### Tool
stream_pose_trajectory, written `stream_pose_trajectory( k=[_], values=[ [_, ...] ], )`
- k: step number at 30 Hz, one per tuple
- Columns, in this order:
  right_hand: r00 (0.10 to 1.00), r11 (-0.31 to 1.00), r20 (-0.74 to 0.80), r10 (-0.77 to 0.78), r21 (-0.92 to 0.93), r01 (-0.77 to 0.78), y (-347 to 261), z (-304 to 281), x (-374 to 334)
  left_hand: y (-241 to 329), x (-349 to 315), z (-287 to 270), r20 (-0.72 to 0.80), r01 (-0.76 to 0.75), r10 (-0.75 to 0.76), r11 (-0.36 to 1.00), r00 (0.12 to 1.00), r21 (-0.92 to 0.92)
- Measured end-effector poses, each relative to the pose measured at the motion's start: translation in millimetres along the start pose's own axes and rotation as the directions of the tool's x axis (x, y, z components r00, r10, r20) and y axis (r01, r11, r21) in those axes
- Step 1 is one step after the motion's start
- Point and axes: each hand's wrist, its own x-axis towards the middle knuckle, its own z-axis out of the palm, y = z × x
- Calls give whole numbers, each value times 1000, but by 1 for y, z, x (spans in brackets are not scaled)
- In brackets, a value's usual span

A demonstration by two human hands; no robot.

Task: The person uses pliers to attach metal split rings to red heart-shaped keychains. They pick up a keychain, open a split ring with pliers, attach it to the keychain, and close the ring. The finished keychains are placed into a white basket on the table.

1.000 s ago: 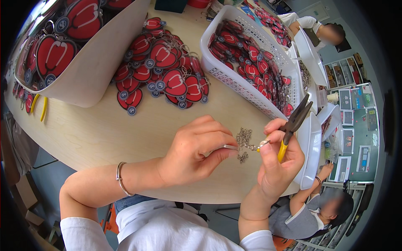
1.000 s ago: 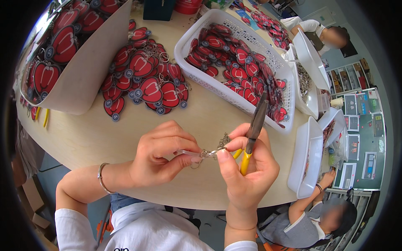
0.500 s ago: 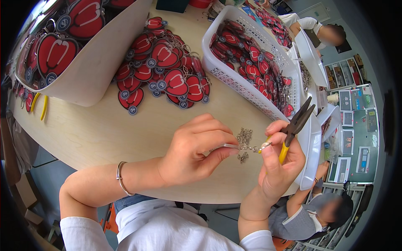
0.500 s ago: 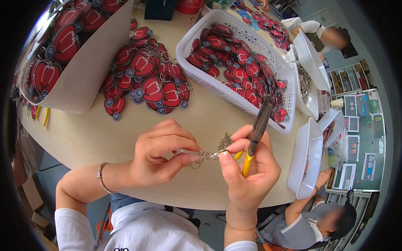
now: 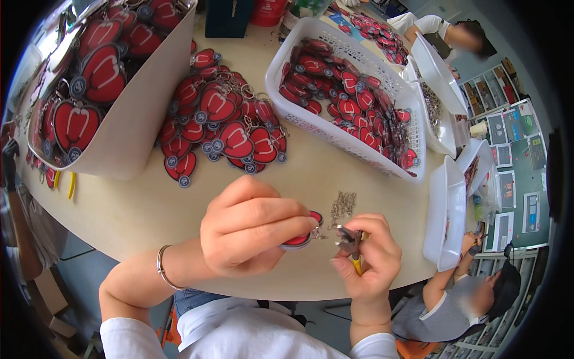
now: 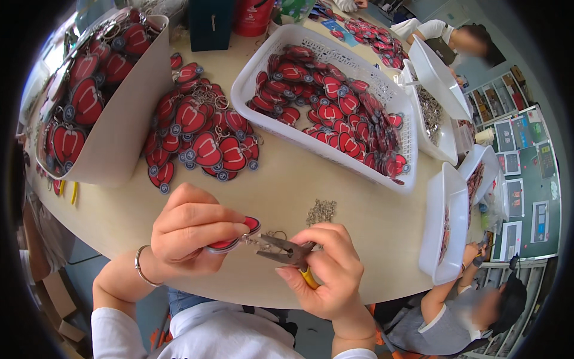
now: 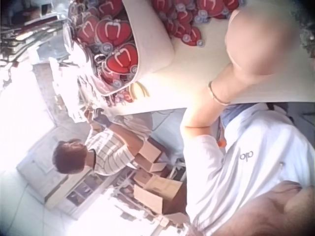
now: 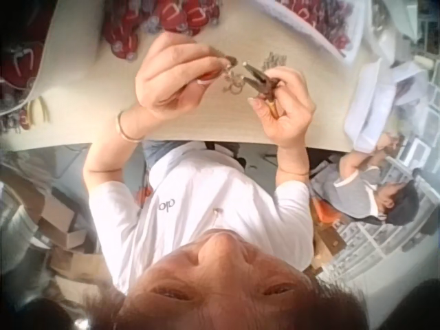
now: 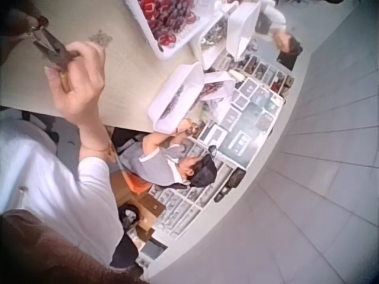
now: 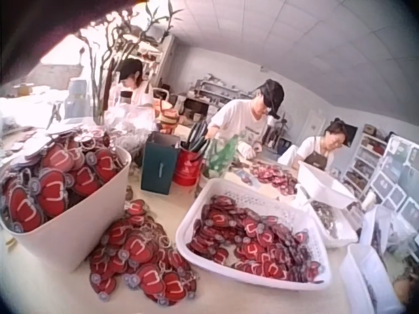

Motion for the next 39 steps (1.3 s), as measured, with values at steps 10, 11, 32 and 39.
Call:
stream_pose_trajectory(
  k=[10, 11, 32, 39],
  values=[
    [992, 991, 81, -94, -88, 101, 6, -2, -1, 4, 1, -11, 173, -16, 10, 999, 985, 32],
    [991, 989, 80, -103, -94, 110, 7, -2, -2, 5, 2, -12, 182, -17, 9, 999, 983, 43],
    [988, 981, 12, -153, -122, 154, 3, 8, -9, 4, 1, -11, 160, -135, 121, 987, 980, 83],
    [979, 972, -37, -199, -137, 192, 3, 12, -13, 8, 1, -14, 192, -120, 103, 990, 976, 78]
  ],
)
